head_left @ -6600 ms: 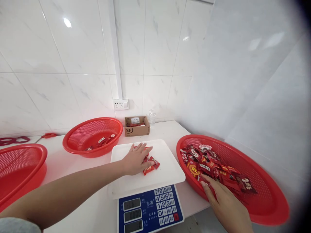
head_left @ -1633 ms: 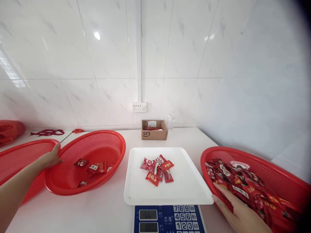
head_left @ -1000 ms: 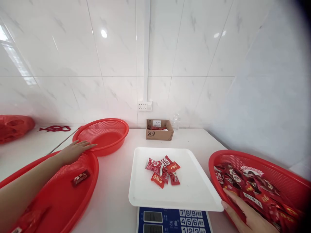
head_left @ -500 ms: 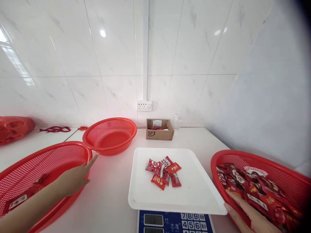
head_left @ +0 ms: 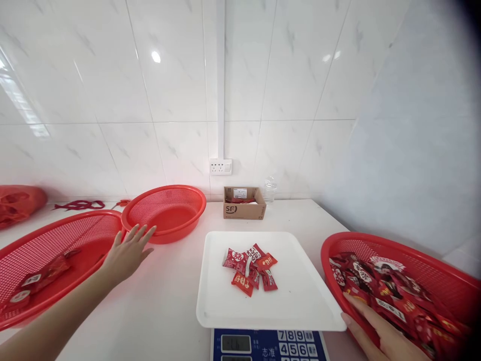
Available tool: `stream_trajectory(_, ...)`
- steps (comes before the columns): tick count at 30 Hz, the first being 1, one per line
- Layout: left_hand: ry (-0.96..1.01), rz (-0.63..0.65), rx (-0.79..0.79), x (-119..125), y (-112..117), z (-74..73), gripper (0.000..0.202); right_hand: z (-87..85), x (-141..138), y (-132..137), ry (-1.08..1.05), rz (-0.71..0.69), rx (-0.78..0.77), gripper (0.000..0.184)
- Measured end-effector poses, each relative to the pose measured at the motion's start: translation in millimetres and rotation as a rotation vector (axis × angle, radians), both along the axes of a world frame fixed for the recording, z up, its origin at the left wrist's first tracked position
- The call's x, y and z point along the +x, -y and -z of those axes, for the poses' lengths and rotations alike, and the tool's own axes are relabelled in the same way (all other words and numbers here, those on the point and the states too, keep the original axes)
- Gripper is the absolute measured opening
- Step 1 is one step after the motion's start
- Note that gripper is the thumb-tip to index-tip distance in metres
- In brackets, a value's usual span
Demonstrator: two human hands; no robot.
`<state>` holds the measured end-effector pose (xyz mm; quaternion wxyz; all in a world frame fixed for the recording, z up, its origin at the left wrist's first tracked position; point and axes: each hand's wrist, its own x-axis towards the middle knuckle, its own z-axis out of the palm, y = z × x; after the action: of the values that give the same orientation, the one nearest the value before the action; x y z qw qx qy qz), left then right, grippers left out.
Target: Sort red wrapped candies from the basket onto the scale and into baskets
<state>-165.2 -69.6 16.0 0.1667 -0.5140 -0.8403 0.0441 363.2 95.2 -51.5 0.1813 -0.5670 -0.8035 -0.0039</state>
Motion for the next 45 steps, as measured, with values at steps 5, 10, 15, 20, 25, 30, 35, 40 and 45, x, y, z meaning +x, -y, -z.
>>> stream_trajectory(5, 0.142, -0.024, 0.029, 19.4, -35.5, 0.8, 0.045, -9.8, -4.2, 5.4, -0.059, 0.083, -0.175, 0.054)
stream_trajectory(10, 0.203, 0.025, 0.002, 56.6, -48.1, 4.7, 0.046, -18.0, -7.9, 10.8, -0.078, 0.071, -0.194, 0.056)
stream_trajectory(15, 0.238, 0.098, -0.053, 91.4, -53.1, 8.4, 0.050, -15.8, -7.0, 10.8, -0.073, 0.061, -0.154, 0.053)
stream_trajectory(20, 0.272, 0.122, -0.099, 103.0, -62.3, 5.1, 0.065, -17.1, -7.4, 11.6, -0.086, 0.061, -0.214, 0.057)
stream_trajectory(25, 0.300, 0.078, -0.089, 101.5, -68.7, -1.5, 0.072, -19.9, -8.5, 13.1, -0.061, 0.079, -0.254, 0.057)
stream_trajectory(30, 0.307, 0.067, -0.065, 95.5, -73.4, -4.7, 0.072, -21.6, -9.8, 14.0, -0.094, 0.070, -0.237, 0.055)
stream_trajectory(35, 0.291, 0.072, -0.043, 93.7, -79.7, -4.1, 0.069, -24.6, -11.4, 16.0, -0.095, 0.081, -0.256, 0.055)
stream_trajectory(40, 0.249, 0.037, 0.007, 104.8, -80.9, -13.9, 0.048, -29.7, -14.4, 19.5, -0.109, 0.077, -0.227, 0.052)
stream_trajectory(45, 0.255, 0.245, 0.033, 137.7, -80.5, -27.4, 0.043, -38.0, -19.1, 23.4, -0.085, 0.107, -0.264, 0.054)
